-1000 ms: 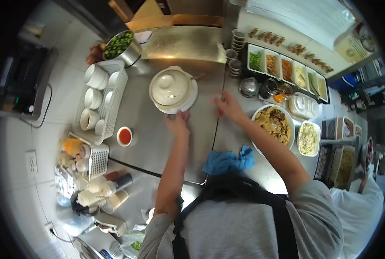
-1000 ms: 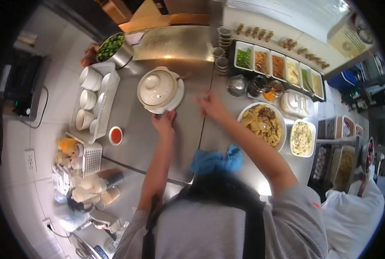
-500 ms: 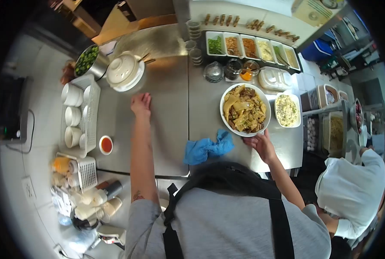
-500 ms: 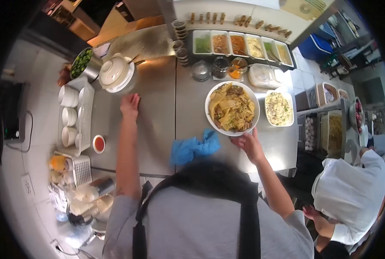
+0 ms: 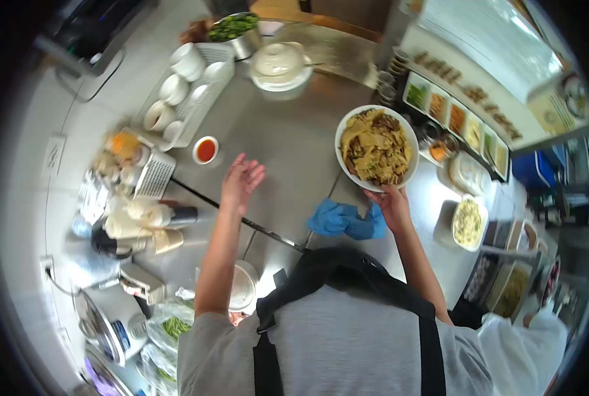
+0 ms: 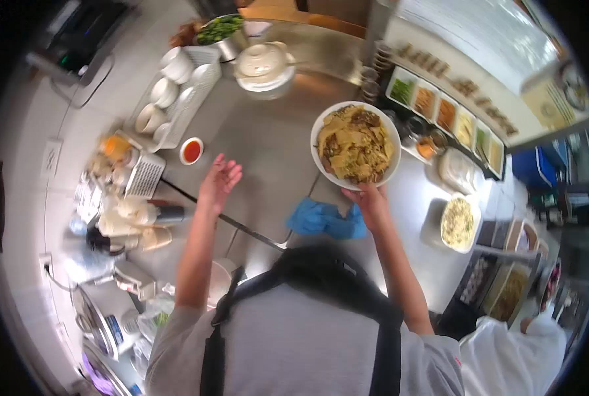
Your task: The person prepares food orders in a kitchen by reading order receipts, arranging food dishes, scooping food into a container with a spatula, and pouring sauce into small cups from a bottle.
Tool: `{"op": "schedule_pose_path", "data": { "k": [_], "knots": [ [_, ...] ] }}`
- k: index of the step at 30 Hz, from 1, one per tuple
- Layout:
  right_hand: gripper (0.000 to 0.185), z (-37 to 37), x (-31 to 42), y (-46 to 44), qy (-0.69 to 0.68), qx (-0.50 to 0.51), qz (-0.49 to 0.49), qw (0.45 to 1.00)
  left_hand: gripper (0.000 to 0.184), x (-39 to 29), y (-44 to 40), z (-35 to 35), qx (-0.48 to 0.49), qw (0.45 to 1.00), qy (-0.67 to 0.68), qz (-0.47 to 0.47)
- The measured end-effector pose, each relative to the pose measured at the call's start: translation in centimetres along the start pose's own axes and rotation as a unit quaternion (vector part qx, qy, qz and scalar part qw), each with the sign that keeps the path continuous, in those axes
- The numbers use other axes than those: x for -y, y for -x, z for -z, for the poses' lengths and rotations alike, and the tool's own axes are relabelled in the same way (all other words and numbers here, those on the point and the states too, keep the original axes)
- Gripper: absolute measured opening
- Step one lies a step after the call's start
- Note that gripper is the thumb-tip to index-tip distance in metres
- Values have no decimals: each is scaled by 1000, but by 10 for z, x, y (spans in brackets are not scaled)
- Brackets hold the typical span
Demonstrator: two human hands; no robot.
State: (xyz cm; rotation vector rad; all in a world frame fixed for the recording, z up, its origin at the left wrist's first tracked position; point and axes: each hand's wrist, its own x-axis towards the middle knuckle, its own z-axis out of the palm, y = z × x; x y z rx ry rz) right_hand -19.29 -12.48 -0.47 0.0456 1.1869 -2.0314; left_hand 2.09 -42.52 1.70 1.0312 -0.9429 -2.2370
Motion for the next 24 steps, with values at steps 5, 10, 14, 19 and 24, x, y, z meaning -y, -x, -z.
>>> {"op": "schedule_pose_path", "data": {
  "k": [5,10,14,19,24],
  "knots": [
    [53,-49,-26,-86,-86,130,-44,987,38,15,-31,45,-140,988,52,-37],
    [60,-74,-41,-125,-63,111,-25,992,52,-11,-26,56,-240,961,80,-109],
    [57,-77,-29,-152,-38,166,-17,985,60,-18,-27,53,-221,966,32,-128],
    [43,-53,3,-138,146,169,-99,970,47,-7,-36,29,-147,972,-69,-172],
    [38,-15,-10,-36,738,375,72,556,20,-46,-59,9,-60,894,-307,-322]
  ]
}}
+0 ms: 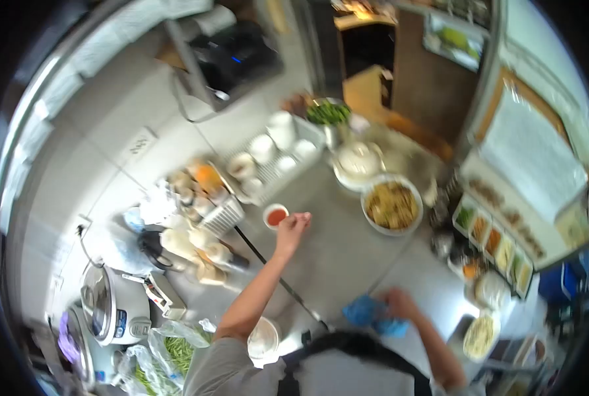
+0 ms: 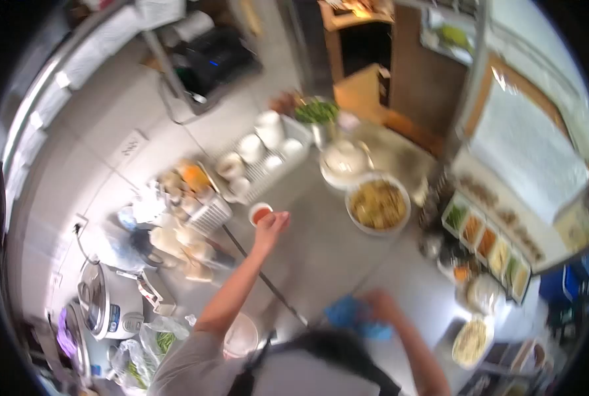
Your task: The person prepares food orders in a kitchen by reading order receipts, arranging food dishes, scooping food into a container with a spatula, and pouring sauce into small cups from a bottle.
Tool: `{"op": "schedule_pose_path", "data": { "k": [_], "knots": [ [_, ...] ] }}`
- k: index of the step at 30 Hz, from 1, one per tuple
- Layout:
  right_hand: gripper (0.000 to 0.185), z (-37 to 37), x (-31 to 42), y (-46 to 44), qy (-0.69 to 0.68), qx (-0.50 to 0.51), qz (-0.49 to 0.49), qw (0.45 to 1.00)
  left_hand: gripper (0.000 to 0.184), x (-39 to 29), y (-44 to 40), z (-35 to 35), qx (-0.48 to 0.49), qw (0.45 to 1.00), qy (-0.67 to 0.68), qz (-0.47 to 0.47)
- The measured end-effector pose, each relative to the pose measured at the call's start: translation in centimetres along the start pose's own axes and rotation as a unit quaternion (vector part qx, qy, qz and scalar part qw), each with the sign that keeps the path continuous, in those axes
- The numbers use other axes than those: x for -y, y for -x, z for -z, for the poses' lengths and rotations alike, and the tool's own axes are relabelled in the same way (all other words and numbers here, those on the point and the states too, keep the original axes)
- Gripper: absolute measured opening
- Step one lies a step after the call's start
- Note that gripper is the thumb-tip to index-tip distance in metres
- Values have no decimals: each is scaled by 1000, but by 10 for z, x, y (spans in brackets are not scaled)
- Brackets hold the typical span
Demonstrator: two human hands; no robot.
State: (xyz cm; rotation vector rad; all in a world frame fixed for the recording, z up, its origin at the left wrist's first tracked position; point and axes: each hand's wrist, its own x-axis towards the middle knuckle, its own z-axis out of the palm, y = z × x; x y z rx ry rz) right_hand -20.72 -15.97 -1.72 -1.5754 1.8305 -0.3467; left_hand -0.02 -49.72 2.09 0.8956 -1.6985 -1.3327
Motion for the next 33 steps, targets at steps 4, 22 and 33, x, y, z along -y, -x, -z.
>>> {"op": "schedule_pose_path", "data": {
  "k": [4,22,33],
  "knots": [
    [23,-33,14,60,-82,-249,55,963,40,-140,-107,26,-74,967,-99,-221],
    [62,-9,68,-24,-587,-225,-30,777,28,-35,69,-85,14,942,243,232],
    [46,-41,53,-110,-84,-267,-4,960,61,32,201,-55,101,899,-406,-132]
  ]
}}
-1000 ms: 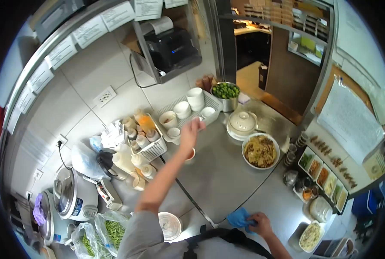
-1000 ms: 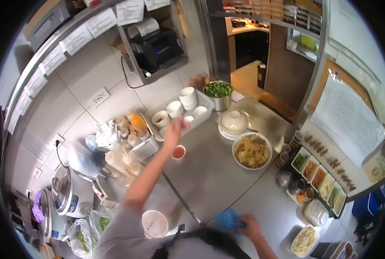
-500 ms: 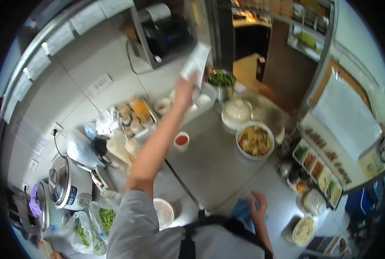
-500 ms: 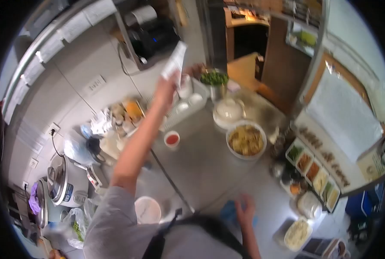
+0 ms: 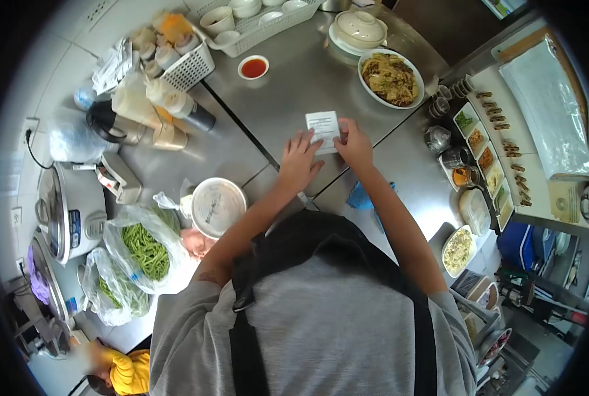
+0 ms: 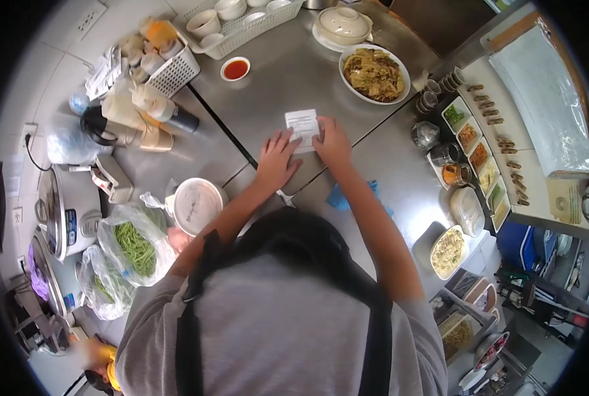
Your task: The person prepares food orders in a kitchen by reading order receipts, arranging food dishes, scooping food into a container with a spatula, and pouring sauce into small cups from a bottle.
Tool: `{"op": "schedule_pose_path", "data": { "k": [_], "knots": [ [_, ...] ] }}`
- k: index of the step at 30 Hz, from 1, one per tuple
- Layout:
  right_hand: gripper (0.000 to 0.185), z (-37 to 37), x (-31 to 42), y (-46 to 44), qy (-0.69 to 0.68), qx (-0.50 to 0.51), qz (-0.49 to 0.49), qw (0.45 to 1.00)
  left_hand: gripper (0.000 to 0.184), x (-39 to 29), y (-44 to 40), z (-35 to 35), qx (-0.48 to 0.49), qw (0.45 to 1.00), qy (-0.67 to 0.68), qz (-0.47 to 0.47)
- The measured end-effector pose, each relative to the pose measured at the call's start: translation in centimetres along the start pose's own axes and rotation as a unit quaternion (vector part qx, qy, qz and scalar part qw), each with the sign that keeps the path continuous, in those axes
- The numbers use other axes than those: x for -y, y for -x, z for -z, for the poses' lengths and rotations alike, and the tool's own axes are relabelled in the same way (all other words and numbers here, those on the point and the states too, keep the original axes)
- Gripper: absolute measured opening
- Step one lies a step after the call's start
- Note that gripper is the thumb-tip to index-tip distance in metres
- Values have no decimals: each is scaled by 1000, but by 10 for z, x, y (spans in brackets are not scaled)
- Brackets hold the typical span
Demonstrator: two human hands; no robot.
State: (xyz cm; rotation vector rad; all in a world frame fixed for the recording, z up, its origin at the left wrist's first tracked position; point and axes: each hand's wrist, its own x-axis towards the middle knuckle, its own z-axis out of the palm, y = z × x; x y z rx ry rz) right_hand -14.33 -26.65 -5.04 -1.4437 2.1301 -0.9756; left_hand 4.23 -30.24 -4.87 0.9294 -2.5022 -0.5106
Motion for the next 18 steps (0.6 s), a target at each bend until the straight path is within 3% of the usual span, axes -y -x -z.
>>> {"op": "schedule_pose_path", "data": {
  "k": [5,10,14,18],
  "knots": [
    [21,-7,12,-4,87,-7,181,980,60,7,5,-3,61,997,-54,-15],
    [8,-16,21,-8,131,-9,190,973,56,8,-2,13,125,988,-88,-24],
    [10,-25,32,-9,149,0,221,964,55,10,-7,17,186,976,-115,-11],
    [13,-11,23,-10,319,24,171,932,58,13,-8,18,187,977,-104,-18]
  ]
}}
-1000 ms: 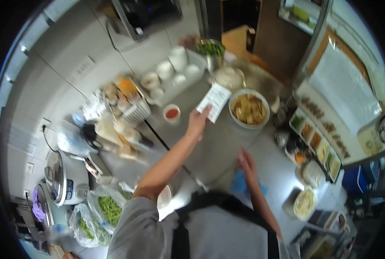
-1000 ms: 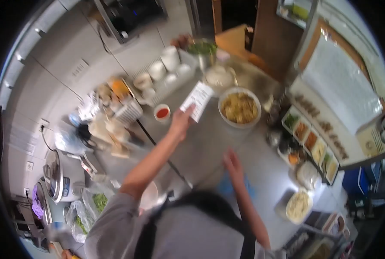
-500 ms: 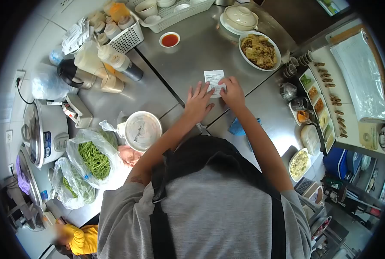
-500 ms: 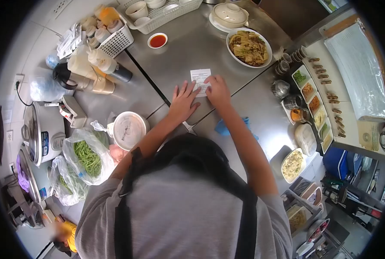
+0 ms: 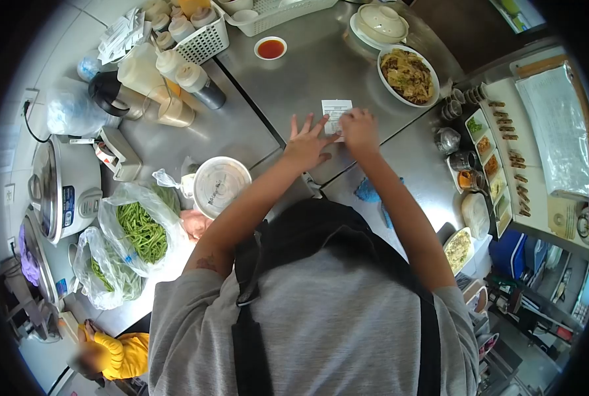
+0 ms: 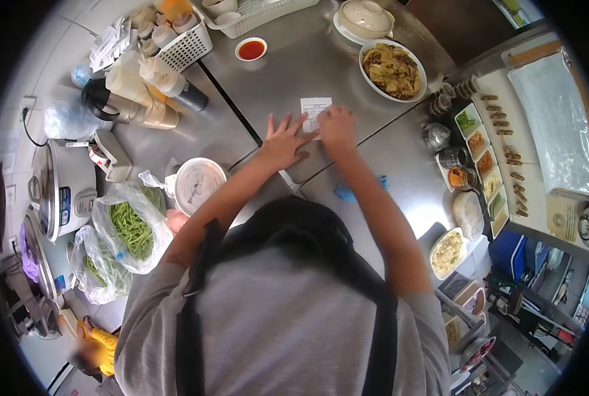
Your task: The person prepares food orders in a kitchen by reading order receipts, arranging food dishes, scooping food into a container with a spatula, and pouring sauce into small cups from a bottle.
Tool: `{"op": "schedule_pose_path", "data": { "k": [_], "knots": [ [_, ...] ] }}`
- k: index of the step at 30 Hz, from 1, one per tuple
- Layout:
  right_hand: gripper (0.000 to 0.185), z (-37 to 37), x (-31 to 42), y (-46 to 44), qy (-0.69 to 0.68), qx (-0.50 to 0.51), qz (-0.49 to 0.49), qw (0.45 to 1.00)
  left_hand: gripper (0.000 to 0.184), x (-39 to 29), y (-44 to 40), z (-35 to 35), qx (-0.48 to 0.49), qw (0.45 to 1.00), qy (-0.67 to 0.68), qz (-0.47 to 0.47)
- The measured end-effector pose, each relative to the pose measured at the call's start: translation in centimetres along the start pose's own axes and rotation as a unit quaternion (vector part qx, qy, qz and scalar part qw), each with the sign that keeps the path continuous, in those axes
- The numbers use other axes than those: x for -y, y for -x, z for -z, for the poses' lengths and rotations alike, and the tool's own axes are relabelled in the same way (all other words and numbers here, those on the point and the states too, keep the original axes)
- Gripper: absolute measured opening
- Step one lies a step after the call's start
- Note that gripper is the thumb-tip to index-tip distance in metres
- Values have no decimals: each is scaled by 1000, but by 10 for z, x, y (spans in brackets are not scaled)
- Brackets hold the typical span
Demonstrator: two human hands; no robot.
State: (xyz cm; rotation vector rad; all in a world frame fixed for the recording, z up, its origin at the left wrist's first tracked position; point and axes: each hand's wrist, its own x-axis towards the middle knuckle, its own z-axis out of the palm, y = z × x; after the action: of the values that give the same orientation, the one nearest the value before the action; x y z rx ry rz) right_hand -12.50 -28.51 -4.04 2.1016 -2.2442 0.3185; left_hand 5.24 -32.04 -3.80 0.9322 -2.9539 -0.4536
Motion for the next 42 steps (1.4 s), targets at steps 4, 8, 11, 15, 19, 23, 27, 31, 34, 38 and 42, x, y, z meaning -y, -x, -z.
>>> {"op": "schedule_pose_path", "data": {
  "k": [4,8,11,15,19,23,27,31,34,38,42],
  "knots": [
    [11,10,-26,7,44,-6,-36,998,59,1,-1,0,2,1000,4,-3],
    [11,2,-19,19,-93,2,-11,996,56,1,-1,1,26,999,19,-10],
    [11,5,-2,26,-132,-15,10,991,53,0,-1,4,52,999,14,-4],
    [11,1,9,20,-131,-72,94,984,51,1,-4,3,84,996,-13,-2],
    [10,9,-2,20,-31,-52,59,996,52,2,-3,4,82,997,1,0],
    [17,7,-37,27,-84,-80,-36,993,54,-2,-2,11,87,996,16,4],
    [28,-23,-22,20,-404,-51,-216,888,57,1,-4,8,100,994,34,-1],
    [29,-70,-40,16,-415,-24,-202,887,54,11,-8,-6,45,987,154,21],
    [22,-61,-32,14,-414,-24,-176,893,48,42,-23,-52,-131,952,278,4],
    [15,-54,-10,6,-329,-62,-115,935,46,26,-17,-40,-212,962,156,68],
    [14,-62,3,0,-284,-105,-62,951,52,29,-24,-17,-232,925,257,157]
  ]
}}
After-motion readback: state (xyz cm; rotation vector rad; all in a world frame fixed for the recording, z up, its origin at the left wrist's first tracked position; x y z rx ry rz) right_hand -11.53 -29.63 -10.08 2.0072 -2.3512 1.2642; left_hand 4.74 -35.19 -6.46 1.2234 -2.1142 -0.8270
